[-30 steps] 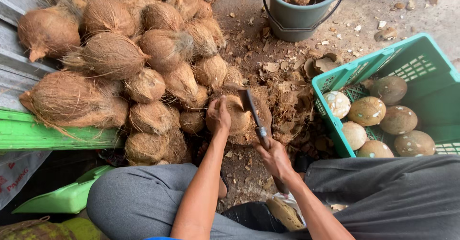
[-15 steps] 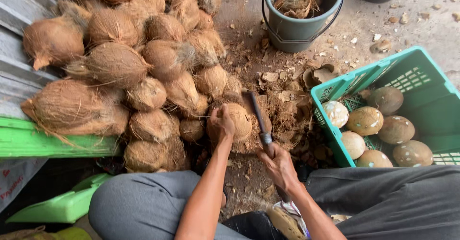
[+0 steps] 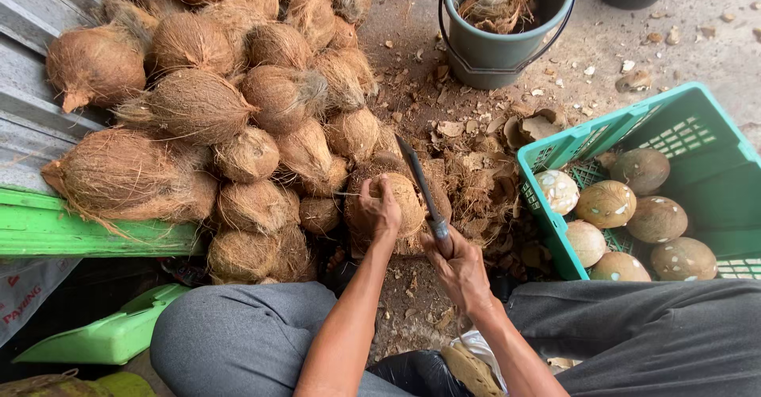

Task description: The person sits on the ground beside a large pile of husked coconuts and uses a machete to trim the outer husk off coconuts one at a time, striking and rotating each coconut. Trimmed coconuts are placed into a green plastic crate, while discarded husk pieces accumulate on the ground.

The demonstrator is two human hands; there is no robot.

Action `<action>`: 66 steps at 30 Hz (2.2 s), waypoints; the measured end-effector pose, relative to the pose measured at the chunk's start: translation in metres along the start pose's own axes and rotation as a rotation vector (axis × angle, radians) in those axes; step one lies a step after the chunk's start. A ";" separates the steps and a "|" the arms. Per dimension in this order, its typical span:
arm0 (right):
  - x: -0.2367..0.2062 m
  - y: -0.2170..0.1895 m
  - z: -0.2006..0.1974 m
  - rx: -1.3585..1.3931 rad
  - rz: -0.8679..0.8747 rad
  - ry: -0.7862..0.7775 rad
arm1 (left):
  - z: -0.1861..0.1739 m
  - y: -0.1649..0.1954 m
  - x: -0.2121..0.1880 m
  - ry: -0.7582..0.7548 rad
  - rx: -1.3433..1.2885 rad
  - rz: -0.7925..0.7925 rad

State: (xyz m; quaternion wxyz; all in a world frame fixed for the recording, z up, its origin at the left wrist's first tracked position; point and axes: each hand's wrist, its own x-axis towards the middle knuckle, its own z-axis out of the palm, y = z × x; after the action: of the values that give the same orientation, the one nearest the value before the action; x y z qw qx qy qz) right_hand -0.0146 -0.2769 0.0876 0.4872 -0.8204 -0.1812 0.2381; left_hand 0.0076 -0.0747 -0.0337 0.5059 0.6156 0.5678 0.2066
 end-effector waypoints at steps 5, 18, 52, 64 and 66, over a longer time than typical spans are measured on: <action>0.012 0.019 0.008 0.076 0.131 -0.094 | -0.001 -0.013 0.001 -0.028 -0.071 0.163; 0.042 0.072 -0.011 0.044 0.171 -0.334 | -0.054 0.014 0.004 -0.068 0.108 0.241; 0.011 0.030 0.014 0.031 0.083 0.017 | -0.044 0.007 0.001 -0.097 0.151 0.285; 0.023 0.059 0.000 -0.102 0.268 -0.057 | -0.044 -0.005 0.016 -0.040 0.118 0.064; 0.017 0.041 -0.010 -0.086 0.116 0.035 | -0.033 -0.018 0.029 -0.078 0.055 0.120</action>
State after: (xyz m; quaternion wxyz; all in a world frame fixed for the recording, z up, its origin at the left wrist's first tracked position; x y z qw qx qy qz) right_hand 0.0075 -0.2941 0.0519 0.4401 -0.8537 -0.1350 0.2434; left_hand -0.0213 -0.0384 -0.0453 0.4972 0.6700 0.5151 0.1965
